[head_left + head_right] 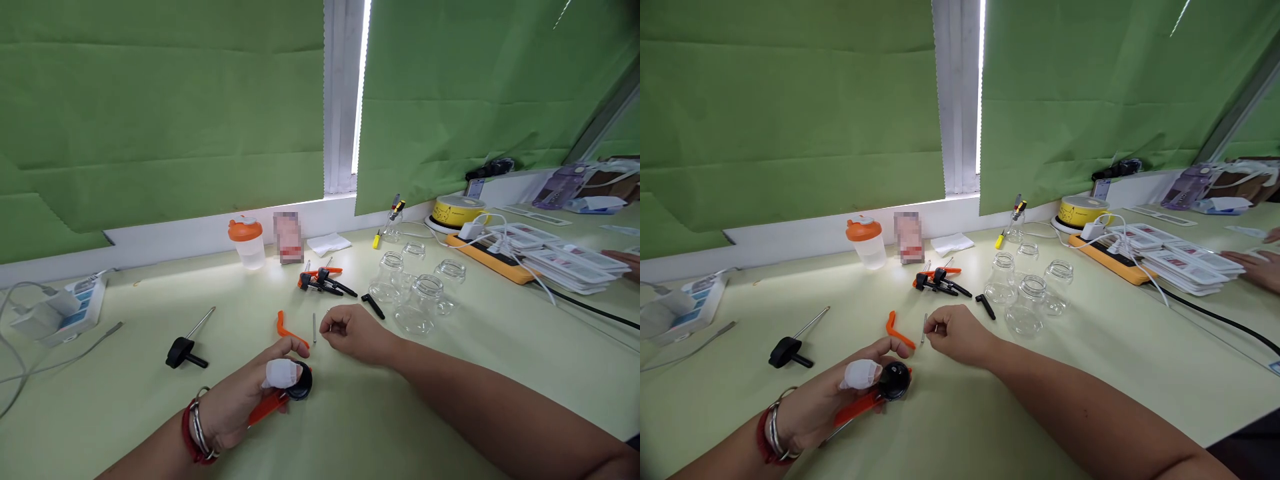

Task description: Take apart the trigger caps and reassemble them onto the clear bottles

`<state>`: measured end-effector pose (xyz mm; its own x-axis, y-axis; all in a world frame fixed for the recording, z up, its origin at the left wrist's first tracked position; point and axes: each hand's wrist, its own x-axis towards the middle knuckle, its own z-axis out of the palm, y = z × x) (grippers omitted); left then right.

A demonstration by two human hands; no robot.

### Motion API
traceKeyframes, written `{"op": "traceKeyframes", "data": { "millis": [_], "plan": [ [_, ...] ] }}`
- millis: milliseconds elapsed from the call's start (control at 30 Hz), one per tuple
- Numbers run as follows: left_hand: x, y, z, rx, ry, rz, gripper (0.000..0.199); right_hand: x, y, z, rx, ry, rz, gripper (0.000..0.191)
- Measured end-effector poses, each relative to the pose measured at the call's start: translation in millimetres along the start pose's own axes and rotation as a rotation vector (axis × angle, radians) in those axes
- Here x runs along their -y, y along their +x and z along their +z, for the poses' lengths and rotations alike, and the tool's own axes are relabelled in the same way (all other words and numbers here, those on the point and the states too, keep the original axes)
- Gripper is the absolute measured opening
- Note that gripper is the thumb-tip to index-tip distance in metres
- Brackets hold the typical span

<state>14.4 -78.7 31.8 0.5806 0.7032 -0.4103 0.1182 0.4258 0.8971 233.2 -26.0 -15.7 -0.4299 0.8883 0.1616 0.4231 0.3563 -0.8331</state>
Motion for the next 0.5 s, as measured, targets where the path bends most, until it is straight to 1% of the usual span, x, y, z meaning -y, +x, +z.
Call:
{"op": "traceKeyframes", "data": {
  "millis": [100, 267, 367, 500],
  "plan": [
    [-1, 1, 0.6, 0.007, 0.017, 0.002, 0.038, 11, -5, 4, 0.018, 0.16, -0.021, 0.011],
    [-2, 2, 2.8, 0.015, 0.047, 0.034, 0.03, 30, -12, 9, 0.087, 0.265, -0.096, 0.018],
    [-2, 2, 3.7, 0.019, 0.052, 0.044, 0.027, 34, -14, 12, 0.135, 0.327, -0.071, 0.019],
    [-2, 2, 3.7, 0.024, 0.067, 0.051, 0.029, 34, -13, 14, 0.178, 0.424, -0.029, 0.011]
  ]
}}
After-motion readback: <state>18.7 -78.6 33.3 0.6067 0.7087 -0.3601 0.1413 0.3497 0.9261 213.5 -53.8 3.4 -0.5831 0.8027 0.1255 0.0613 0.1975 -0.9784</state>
